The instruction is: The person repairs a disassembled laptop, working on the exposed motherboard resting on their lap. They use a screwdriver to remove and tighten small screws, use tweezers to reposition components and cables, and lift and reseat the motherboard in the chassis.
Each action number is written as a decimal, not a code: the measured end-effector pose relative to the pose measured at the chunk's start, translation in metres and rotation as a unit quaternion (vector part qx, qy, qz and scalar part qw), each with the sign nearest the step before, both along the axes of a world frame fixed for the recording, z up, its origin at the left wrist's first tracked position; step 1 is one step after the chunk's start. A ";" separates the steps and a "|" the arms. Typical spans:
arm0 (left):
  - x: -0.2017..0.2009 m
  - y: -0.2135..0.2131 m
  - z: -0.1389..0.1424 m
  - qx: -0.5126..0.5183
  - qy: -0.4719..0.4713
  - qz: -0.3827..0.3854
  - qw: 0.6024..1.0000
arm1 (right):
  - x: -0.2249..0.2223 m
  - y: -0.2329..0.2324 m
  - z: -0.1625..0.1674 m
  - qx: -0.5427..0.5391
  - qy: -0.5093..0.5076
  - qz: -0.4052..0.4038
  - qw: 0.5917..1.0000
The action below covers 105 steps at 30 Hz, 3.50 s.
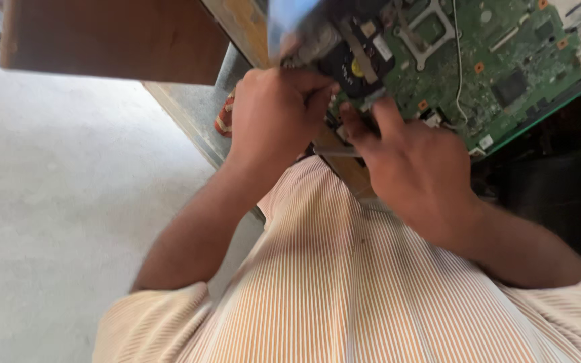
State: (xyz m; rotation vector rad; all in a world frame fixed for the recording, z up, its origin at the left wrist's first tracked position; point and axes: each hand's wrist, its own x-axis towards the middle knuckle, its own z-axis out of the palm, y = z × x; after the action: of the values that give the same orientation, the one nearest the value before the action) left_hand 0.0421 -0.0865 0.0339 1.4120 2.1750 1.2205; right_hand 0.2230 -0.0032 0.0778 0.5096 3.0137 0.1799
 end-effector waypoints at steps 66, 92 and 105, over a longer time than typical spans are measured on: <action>0.075 0.035 -0.066 0.161 -0.391 0.231 0.876 | 0.008 0.083 0.014 -0.060 0.051 0.180 0.981; 0.056 0.013 -0.010 0.124 0.288 -0.024 0.949 | 0.119 0.056 0.012 -0.405 0.113 -0.142 0.896; 0.077 0.027 -0.009 0.047 0.287 -0.038 0.956 | 0.152 0.061 -0.002 -0.377 0.217 -0.175 0.883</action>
State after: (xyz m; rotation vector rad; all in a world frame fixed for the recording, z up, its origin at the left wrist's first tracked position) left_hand 0.1192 -0.0591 0.0245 2.0776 2.4025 0.9787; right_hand 0.3754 0.0578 0.0758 1.0689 2.9338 -1.2184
